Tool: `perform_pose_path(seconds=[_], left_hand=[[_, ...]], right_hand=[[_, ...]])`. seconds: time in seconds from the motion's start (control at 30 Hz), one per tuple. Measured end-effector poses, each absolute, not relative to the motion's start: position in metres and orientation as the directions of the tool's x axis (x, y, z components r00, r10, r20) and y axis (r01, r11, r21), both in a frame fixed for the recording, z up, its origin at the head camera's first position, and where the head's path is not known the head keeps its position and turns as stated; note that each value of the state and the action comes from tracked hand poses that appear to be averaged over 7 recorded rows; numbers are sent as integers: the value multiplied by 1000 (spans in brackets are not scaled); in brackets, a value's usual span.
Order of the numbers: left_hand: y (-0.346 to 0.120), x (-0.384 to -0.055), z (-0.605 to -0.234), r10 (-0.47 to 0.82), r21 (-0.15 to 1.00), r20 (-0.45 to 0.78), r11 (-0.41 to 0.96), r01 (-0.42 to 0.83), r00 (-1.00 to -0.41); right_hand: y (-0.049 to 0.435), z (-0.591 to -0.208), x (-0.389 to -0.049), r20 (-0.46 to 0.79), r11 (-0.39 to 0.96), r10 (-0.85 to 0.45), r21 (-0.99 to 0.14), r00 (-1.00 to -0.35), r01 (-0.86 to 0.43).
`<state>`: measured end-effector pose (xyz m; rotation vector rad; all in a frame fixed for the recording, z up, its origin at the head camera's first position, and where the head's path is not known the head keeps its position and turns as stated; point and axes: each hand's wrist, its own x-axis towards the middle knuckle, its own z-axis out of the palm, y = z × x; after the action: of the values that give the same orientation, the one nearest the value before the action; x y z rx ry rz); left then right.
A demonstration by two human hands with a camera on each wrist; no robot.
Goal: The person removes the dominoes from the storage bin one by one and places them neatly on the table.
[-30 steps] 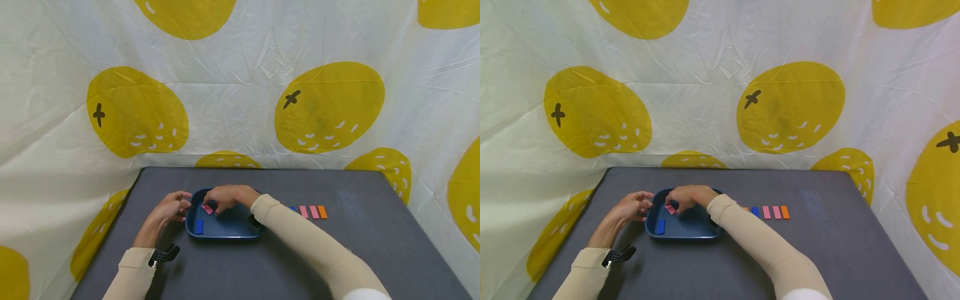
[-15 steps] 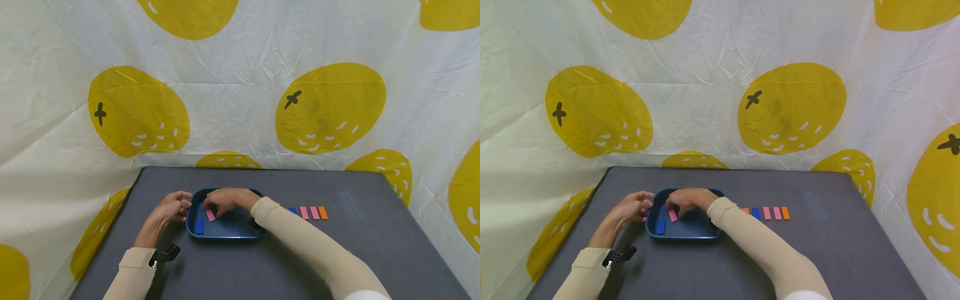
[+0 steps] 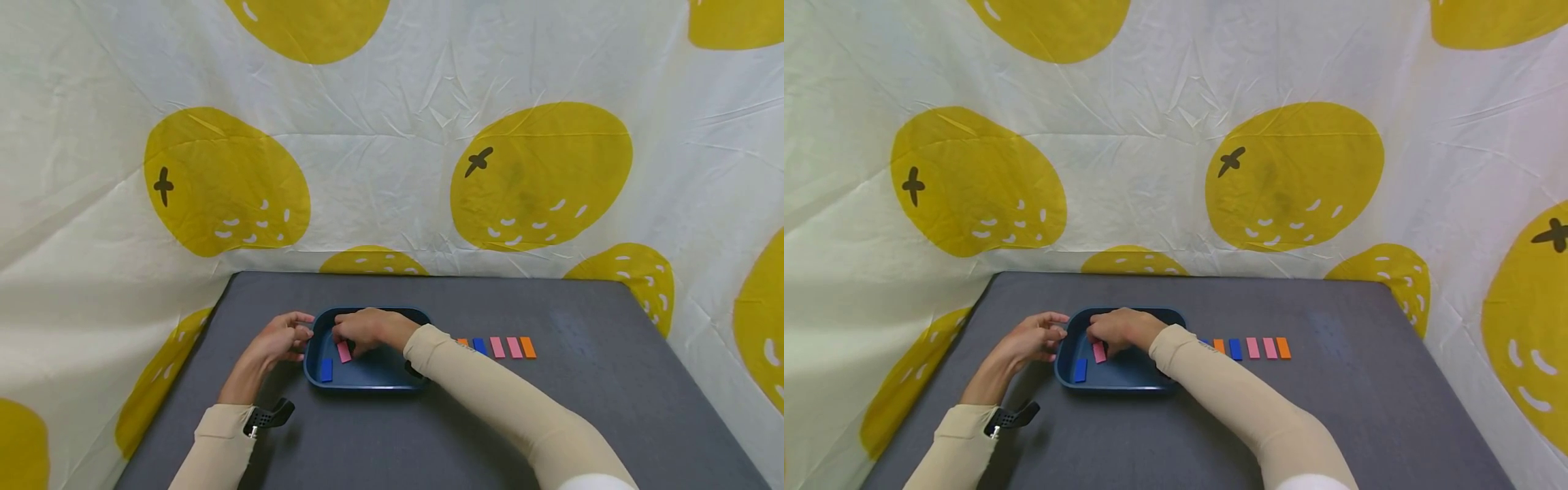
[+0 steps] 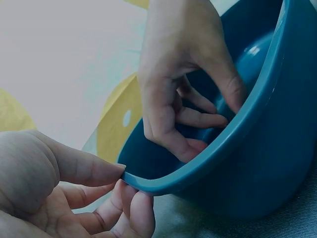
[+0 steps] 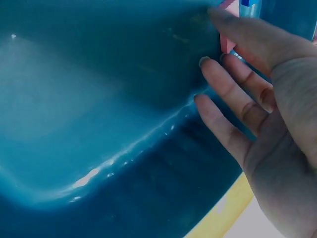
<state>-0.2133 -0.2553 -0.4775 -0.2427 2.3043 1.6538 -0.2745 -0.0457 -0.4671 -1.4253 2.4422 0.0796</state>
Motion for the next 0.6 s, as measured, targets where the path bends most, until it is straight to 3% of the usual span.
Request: perform_pose_path(seconds=[0.27, 0.6], left_hand=[[-256, -214, -479, 32, 895, -329, 329, -301, -944], [-256, -213, -477, 47, 899, -321, 328, -289, -946]], right_hand=[[-49, -470, -272, -252, 482, -851, -28, -461, -876], [-47, -472, -277, -271, 468, -855, -37, -442, -883]])
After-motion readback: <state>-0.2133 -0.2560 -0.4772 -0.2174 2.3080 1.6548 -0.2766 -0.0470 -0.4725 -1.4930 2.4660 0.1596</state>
